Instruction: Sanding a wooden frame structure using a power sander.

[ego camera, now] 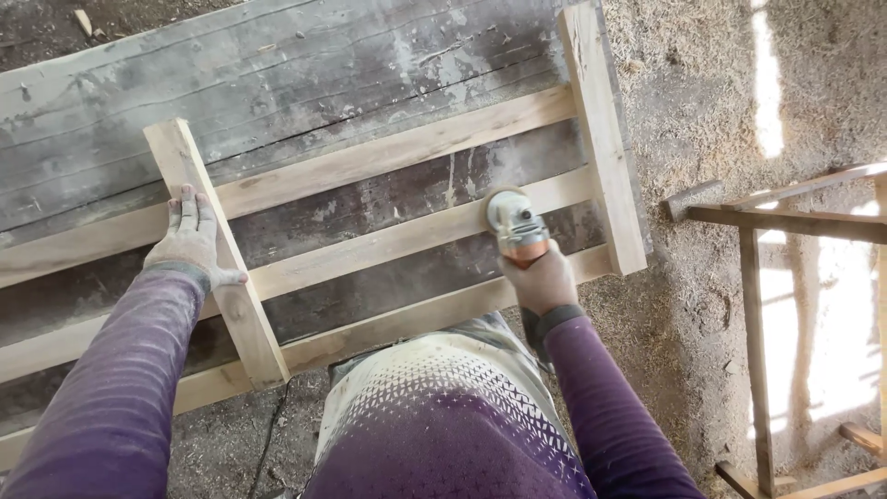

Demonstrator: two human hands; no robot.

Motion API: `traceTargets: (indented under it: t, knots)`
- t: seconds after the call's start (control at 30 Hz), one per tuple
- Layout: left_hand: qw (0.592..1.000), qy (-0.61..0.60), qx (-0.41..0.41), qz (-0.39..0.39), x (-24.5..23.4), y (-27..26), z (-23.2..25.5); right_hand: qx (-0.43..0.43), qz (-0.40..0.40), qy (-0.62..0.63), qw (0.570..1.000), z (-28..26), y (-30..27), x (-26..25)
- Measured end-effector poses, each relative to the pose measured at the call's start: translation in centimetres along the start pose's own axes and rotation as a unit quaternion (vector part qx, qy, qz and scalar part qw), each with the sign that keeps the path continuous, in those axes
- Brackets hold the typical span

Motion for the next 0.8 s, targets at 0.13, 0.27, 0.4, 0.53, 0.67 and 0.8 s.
traceTargets:
  t: [0.13,0.27,0.4,0.53,0.67,0.8]
  knots:
    - [1.0,-0.012,-0.002,0.004,0.0,-0.1,-0.1,-0.005,-0.023,-0.007,1.0,-1.5,-0.6,2.1]
    - [1.0,-0.019,-0.002,0.006,-0.3,-0.3,-0.1,-0.069,-0.054,-0.046,0.995,-3.8,-0.9,4.1]
    - [1.0,-0.01,0.007,0.017,0.0,0.0,-0.1,-0.136,-0.157,-0.043,0.977,-6.2,-1.9,7.7]
    - [0.999,-0.025,-0.004,0.022,-0.9,-0.6,-0.1,-0.213,-0.165,-0.108,0.957,-7.8,-2.0,6.9]
    - [1.0,-0.003,0.0,0.004,0.0,-0.1,-0.2,-0.173,-0.204,-0.1,0.958,-3.9,-1.6,5.7]
    - [1.0,0.009,-0.003,0.01,-0.3,-0.5,0.0,-0.123,-0.19,-0.152,0.962,-1.9,-0.3,2.6]
Point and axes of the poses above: each hand's wrist, its own y-axis towards the middle knuckle, its own x-axis out of the palm, z = x × y, the point moved 9 cm from there along y, towards the middle knuckle, and after that the axes turned 14 degrees about -x, right-handed, at the moved point
